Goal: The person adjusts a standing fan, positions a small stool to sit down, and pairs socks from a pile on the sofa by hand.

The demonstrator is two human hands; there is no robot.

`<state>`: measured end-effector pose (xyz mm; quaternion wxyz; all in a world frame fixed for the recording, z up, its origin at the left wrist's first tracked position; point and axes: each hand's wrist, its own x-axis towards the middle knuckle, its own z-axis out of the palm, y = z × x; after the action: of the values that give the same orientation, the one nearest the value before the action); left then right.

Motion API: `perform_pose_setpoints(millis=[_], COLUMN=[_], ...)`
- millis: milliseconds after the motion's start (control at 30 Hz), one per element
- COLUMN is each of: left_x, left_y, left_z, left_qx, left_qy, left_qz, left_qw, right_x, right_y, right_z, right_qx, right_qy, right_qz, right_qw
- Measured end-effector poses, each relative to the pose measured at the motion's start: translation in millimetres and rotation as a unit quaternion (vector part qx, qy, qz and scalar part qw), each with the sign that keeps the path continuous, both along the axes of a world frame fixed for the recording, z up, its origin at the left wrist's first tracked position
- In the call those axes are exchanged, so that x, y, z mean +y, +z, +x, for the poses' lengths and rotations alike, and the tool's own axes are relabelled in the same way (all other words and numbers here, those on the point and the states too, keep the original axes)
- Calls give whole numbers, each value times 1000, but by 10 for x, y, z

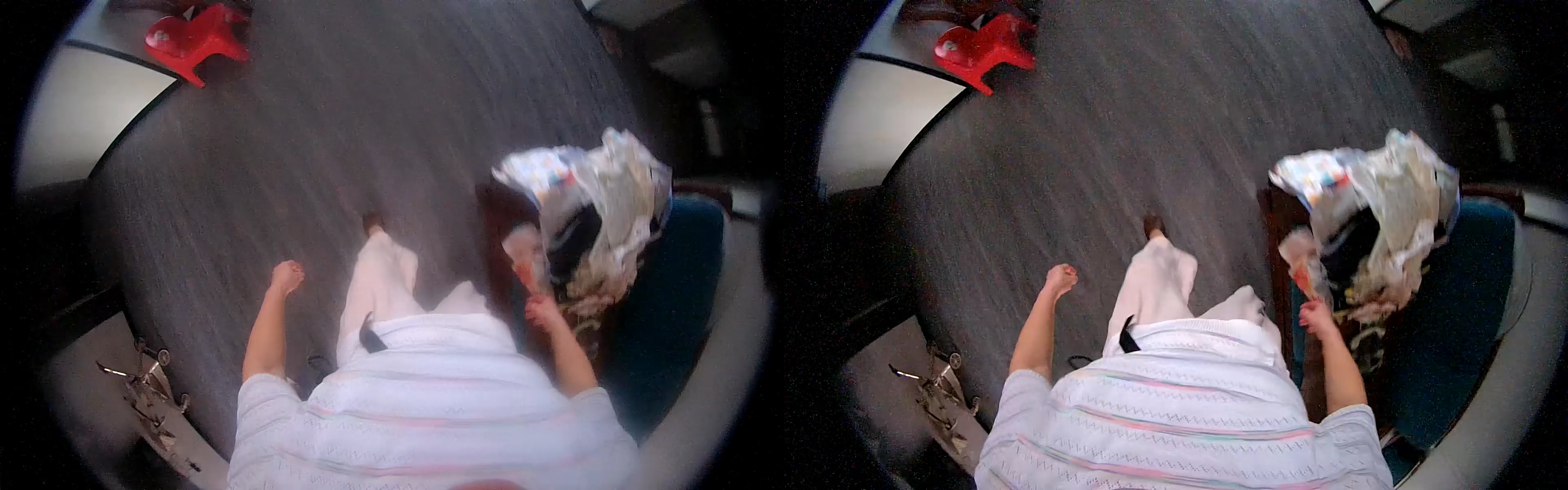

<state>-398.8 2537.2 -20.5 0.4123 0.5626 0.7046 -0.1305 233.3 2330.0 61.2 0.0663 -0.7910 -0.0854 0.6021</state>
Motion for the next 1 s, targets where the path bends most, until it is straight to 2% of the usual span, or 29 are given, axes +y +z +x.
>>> perform_pose_setpoints(millis=[100, 233, 300, 367, 400, 433, 467, 500, 533, 567, 633, 667, 700, 800, 867, 900, 967, 1000], left_x=[680, 1770, 2555, 3179, 3563, 3923, 4217, 4509, 4857, 5173, 5561, 5746, 5899, 6438, 6776, 7012, 7616, 7916], left_y=[267, 382, 580, 362, 413, 530, 610, 709, 780, 824, 825, 840, 467, 721, 529, 410, 464, 578], left_z=[-503, -790, -790, -860, -863, -878, -915, -991, -1125, -1303, -1627, -1827, -2174, -2720, -3324, -3651, -4116, -4249], left_qx=[-2, -38, -44, -114, -104, -93, -91, -89, -87, -72, -52, -62, -109, -83, -51, -64, -92, -67], left_qy=[98, 207, 183, 192, 154, 115, 123, 132, 141, 156, 183, 199, 264, 309, 298, 335, 393, 408], left_qz=[-13, 27, 10, 92, 130, 166, 168, 171, 181, 193, 199, 212, 210, 196, 201, 177, 175, 178], left_qw=[995, 977, 982, 970, 974, 975, 974, 972, 969, 966, 961, 955, 935, 927, 932, 923, 898, 893], right_x=[1045, 2183, 2559, 3040, 3116, 3466, 3724, 4017, 4491, 4994, 5633, 6090, 6629, 7718, 8115, 8271, 8399, 8334], right_y=[165, 232, 96, 118, -153, -11, -68, -113, 34, 83, -274, -5, 354, 489, 492, 462, 255, 132], right_z=[-722, -1156, -1136, -1181, -1017, -1143, -1170, -1207, -1400, -1586, -1497, -1791, -2177, -2743, -3068, -3229, -3563, -3696], right_qx=[54, 32, 22, -10, 39, 21, 22, 23, 6, -45, 21, -3, -29, 15, 37, 47, 23, 8], right_qy=[103, 89, 114, 163, 143, 144, 165, 187, 264, 307, 235, 243, 253, 184, 149, 128, 110, 92], right_qz=[-1, 11, -5, -35, -33, -69, -76, -80, -39, -72, 4, 33, 61, 118, 139, 145, 113, 93], right_qw=[993, 995, 993, 986, 988, 987, 983, 979, 964, 948, 972, 969, 965, 976, 978, 980, 987, 991])
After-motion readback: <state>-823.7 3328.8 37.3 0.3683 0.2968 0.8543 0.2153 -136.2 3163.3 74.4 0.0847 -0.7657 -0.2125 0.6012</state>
